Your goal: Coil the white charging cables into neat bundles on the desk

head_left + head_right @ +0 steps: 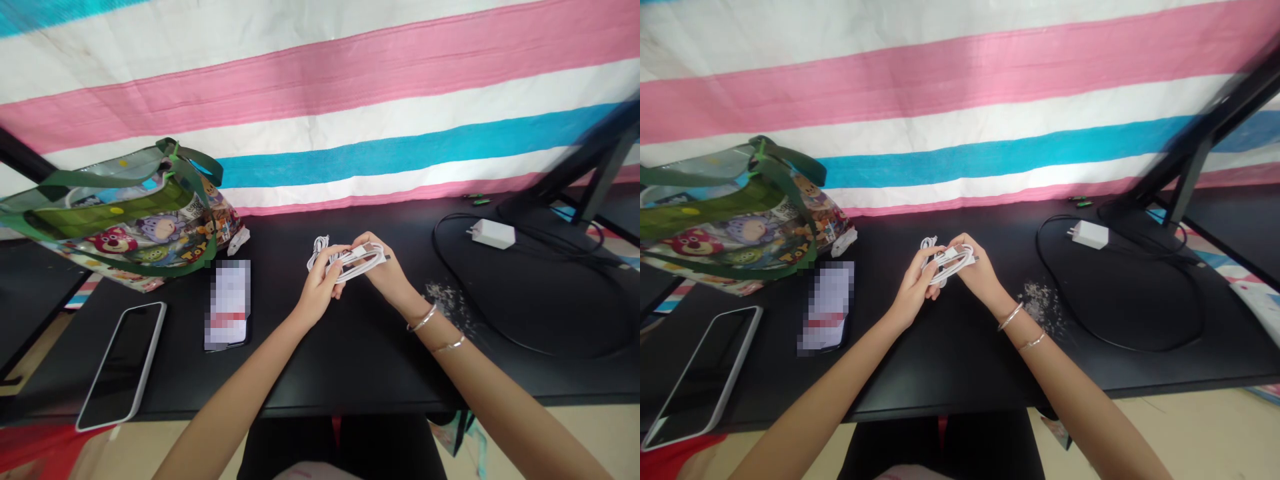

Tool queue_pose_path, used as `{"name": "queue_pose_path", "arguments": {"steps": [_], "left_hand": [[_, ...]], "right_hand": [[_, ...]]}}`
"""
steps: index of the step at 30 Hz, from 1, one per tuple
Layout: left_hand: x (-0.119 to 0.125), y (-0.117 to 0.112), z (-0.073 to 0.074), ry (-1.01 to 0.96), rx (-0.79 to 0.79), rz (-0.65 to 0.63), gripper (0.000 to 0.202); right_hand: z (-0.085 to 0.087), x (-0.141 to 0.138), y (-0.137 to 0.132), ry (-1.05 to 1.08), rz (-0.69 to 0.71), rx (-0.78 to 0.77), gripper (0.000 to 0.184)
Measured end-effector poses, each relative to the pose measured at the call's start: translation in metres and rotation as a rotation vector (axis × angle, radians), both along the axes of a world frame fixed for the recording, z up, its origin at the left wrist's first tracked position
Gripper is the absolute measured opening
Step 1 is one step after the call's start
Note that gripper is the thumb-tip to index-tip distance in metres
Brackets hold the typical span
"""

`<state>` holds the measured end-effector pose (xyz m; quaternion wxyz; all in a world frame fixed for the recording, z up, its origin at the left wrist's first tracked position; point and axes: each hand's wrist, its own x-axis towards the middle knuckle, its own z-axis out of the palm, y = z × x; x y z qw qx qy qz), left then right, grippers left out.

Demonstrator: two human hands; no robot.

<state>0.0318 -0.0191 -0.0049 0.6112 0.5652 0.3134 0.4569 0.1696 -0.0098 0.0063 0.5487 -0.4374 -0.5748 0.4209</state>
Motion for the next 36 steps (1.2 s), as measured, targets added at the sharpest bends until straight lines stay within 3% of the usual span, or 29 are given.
{"name": "queue_pose_path", "arguments": {"steps": [9,15,21,27,32,36], "left_hand": [[0.001,0.0,0.005,-0.202,-0.188,0.103,0.033],[-0.001,0.002,0.005,-0.233,-0.24,0.191,0.027],[-0.003,0.004,0.003,-0.18,-0.22,0.235,0.029],[-0.004,0.002,0.007,-0.084,-0.149,0.234,0.033],[-0.005,0.001,0.01,-0.031,-0.076,0.257,0.034],[-0.006,0.001,0.012,0.014,-0.004,0.259,0.032]], "right_hand": [[-0.007,-0.007,0.002,0.136,0.073,-0.071,0.035],[-0.011,-0.011,-0.003,-0.006,0.095,0.005,0.027],[-0.003,-0.01,-0.01,-0.259,0.011,0.176,0.009],[0.002,-0.008,-0.016,-0.413,-0.029,0.335,0.014],[0.005,-0.01,-0.02,-0.575,-0.075,0.587,0.022],[0.003,-0.013,-0.022,-0.658,-0.204,0.81,0.024]]}}
